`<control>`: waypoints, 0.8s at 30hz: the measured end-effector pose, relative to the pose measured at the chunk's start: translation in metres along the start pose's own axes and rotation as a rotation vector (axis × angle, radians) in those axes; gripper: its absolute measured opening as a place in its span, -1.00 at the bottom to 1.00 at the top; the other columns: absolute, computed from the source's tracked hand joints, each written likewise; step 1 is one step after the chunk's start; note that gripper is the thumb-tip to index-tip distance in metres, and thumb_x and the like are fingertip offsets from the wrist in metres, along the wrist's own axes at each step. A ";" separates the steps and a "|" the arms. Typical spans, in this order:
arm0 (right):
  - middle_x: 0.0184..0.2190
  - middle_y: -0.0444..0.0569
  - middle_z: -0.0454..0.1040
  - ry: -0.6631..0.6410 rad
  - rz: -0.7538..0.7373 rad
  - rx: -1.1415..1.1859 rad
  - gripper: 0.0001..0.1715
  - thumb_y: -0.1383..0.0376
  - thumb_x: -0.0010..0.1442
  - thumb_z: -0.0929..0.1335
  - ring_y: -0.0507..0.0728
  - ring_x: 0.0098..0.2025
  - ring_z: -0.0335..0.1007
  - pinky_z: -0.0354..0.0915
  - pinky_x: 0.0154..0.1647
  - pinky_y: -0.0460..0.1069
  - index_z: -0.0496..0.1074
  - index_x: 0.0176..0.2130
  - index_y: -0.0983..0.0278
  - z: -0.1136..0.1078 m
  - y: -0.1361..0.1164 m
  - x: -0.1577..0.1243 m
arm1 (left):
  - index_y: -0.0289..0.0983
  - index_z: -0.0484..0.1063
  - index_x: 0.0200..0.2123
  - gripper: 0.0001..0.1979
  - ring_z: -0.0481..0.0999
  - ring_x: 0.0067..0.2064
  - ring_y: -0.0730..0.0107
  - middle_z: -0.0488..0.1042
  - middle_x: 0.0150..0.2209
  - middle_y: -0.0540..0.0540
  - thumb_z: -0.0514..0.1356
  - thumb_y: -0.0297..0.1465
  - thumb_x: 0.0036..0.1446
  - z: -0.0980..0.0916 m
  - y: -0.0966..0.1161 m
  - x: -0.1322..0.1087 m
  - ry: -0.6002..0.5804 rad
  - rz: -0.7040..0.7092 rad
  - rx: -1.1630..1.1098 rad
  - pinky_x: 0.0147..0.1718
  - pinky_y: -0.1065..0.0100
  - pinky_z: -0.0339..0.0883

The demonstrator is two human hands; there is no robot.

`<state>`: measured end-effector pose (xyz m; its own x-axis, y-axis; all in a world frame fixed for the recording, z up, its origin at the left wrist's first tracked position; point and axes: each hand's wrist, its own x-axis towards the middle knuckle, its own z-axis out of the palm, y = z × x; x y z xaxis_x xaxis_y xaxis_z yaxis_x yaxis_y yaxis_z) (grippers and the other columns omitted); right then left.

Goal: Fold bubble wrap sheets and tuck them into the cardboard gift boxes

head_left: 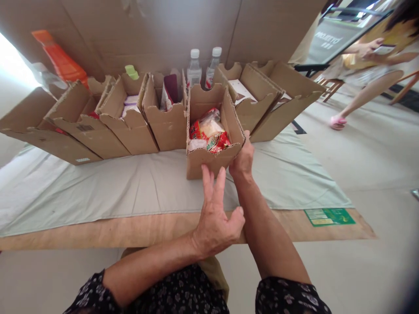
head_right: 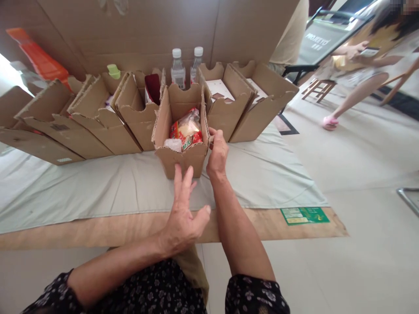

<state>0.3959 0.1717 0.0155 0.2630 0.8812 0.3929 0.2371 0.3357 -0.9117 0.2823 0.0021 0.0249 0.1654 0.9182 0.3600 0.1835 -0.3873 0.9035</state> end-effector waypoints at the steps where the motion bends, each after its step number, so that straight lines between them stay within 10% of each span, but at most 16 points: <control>1: -0.08 0.03 0.59 0.085 0.051 0.059 -0.24 -0.27 0.34 0.09 0.19 -0.04 0.55 0.49 -0.08 0.09 0.49 -0.03 0.19 -0.001 0.001 0.000 | 0.08 -0.36 0.52 0.07 -0.44 0.58 -0.24 -0.68 0.56 -0.14 0.18 -0.61 0.15 0.006 -0.002 0.007 0.006 0.006 -0.004 0.44 -0.36 -0.01; 16: -0.06 0.07 0.60 0.298 0.166 0.141 -0.41 -0.14 0.29 0.22 0.19 -0.02 0.56 0.43 -0.05 0.11 0.52 -0.13 0.25 -0.010 0.008 0.001 | -0.14 -0.16 0.50 -0.08 -0.48 0.59 -0.05 -0.52 0.59 -0.16 0.24 -0.34 0.19 0.027 -0.038 0.135 0.110 -0.079 -0.096 0.47 -0.14 -0.01; 24: -0.14 0.02 0.60 0.294 -0.086 0.007 -0.62 0.04 0.27 0.31 0.16 -0.08 0.55 0.43 0.03 0.13 0.52 -0.14 0.25 -0.006 0.002 -0.005 | -0.15 0.01 0.48 -0.18 -0.21 0.58 -0.13 -0.28 0.58 -0.28 0.26 -0.23 0.25 -0.026 -0.030 0.088 -0.069 -0.133 -0.022 0.38 -0.20 0.19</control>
<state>0.4006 0.1661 0.0125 0.5020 0.7154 0.4859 0.2640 0.4083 -0.8739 0.2663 0.0966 0.0350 0.2071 0.9530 0.2210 0.1869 -0.2602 0.9473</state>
